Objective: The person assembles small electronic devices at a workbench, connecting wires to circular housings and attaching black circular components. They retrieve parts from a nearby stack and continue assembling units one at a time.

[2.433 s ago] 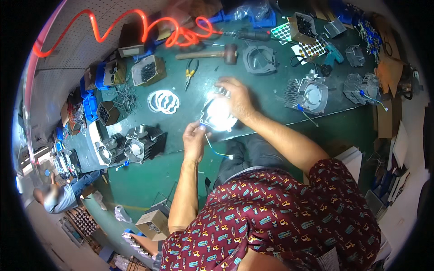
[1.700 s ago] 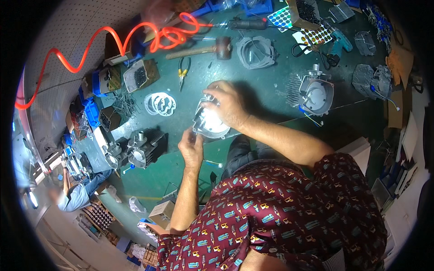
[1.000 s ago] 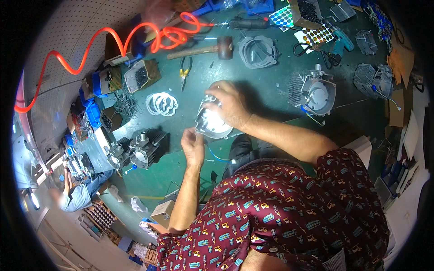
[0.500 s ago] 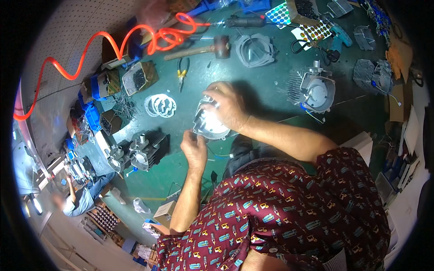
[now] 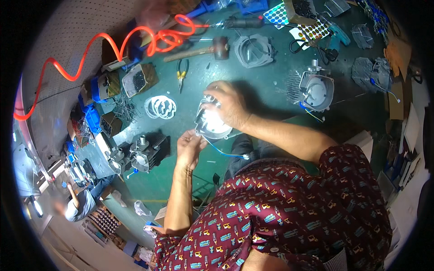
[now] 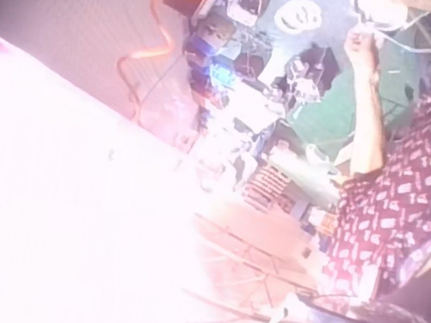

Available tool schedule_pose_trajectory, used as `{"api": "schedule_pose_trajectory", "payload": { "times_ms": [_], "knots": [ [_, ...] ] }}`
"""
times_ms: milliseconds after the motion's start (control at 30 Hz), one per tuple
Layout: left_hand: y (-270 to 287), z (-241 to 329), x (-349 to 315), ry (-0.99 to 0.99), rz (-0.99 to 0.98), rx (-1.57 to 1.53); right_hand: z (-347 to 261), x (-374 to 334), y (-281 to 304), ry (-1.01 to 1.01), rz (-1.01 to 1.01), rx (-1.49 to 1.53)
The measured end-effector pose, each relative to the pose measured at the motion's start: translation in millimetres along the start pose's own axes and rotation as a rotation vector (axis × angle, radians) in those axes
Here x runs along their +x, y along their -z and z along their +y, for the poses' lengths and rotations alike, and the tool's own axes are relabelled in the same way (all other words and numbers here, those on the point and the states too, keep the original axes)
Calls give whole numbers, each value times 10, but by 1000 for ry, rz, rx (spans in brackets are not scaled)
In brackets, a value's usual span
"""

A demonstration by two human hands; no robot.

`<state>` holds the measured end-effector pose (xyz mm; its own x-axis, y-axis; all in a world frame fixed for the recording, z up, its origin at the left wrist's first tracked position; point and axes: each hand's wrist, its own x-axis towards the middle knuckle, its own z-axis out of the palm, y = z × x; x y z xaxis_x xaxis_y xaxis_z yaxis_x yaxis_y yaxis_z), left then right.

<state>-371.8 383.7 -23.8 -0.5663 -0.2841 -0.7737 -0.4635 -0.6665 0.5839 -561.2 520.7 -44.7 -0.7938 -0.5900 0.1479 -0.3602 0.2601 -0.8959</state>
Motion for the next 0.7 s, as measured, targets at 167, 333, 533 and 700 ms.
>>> {"api": "schedule_pose_trajectory", "payload": {
  "times_ms": [167,333,533,700],
  "knots": [
    [245,41,157,221,-193,110,4,21,16,4,-12,19],
    [329,89,279,184,-376,298,-10,18,21,14,-27,9],
    [192,76,198,-474,-231,1077,-34,20,55,18,-32,-1],
    [101,138,196,-631,-175,1344,-30,36,66,26,-34,-15]
  ]
}}
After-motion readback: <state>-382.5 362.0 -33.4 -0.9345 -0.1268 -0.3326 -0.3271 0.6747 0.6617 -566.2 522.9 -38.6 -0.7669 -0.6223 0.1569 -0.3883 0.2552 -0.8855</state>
